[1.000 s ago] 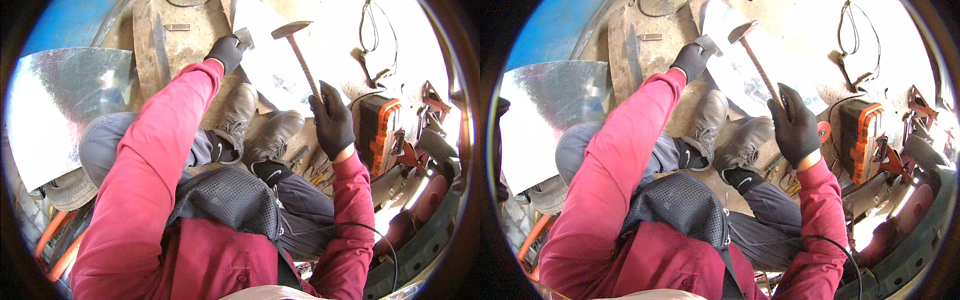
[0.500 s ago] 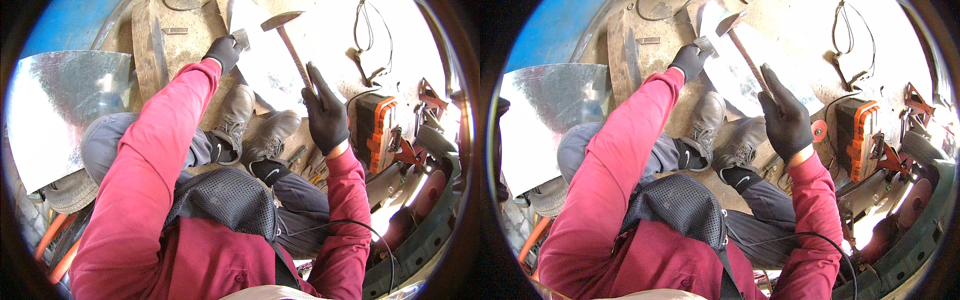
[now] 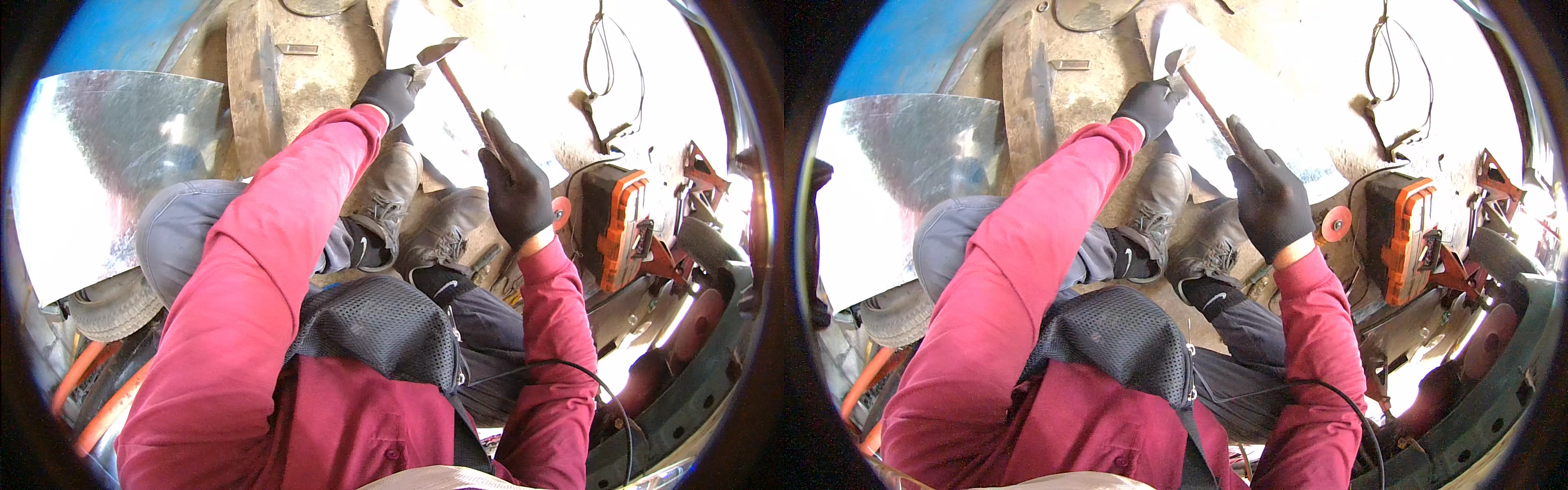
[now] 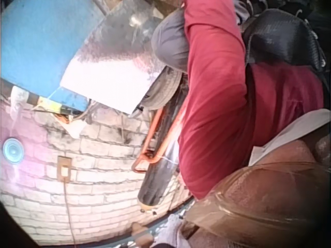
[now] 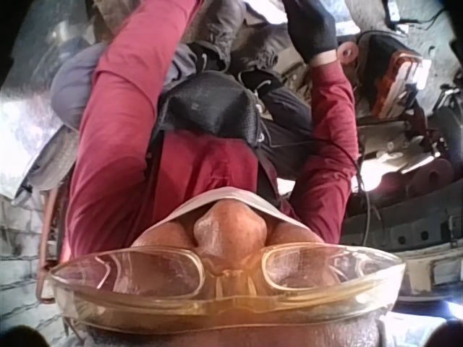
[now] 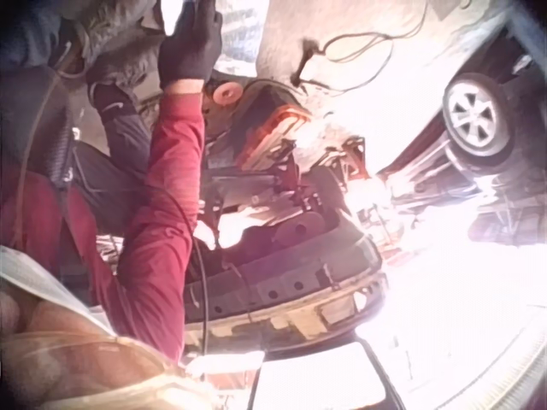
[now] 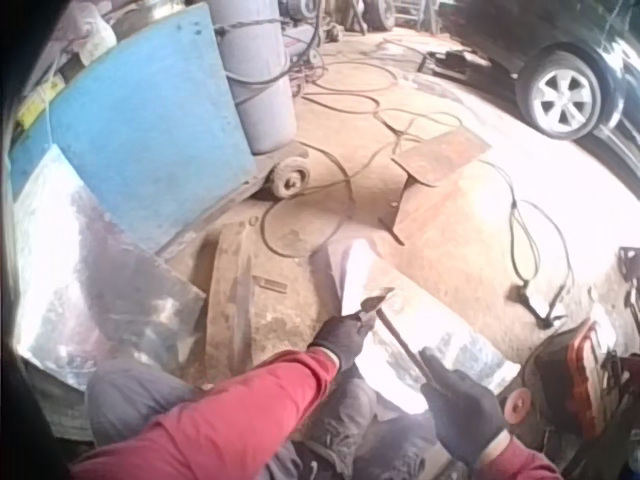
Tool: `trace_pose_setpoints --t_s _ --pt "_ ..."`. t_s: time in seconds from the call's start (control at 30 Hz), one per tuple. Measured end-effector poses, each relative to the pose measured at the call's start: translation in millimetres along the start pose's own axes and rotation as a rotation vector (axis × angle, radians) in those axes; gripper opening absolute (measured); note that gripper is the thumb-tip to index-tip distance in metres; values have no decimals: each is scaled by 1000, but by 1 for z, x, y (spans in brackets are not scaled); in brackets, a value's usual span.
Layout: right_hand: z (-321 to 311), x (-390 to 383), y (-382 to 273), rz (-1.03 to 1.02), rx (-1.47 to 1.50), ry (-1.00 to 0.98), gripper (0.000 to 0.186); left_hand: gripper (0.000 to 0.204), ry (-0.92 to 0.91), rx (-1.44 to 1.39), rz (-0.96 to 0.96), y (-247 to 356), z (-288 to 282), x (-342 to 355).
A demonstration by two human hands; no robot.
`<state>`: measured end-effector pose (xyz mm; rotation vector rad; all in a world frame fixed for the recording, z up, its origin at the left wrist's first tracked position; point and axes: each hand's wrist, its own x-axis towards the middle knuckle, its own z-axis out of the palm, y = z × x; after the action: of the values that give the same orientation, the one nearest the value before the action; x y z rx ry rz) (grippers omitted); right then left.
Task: The person sits on the floor and uses a hammer and a metal file to shape a curved metal sheet. They repeatedly strike the metal with the hammer and file the edges, occasionally repositioning the sheet and the file.
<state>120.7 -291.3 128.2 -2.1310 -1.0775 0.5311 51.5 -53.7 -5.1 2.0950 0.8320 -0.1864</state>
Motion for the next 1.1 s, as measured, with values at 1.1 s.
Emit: trace_pose_setpoints --t_s 1.1 --pt "-6 -74 95 488 -70 -154 53 41 -346 159 254 -28 -64 140"
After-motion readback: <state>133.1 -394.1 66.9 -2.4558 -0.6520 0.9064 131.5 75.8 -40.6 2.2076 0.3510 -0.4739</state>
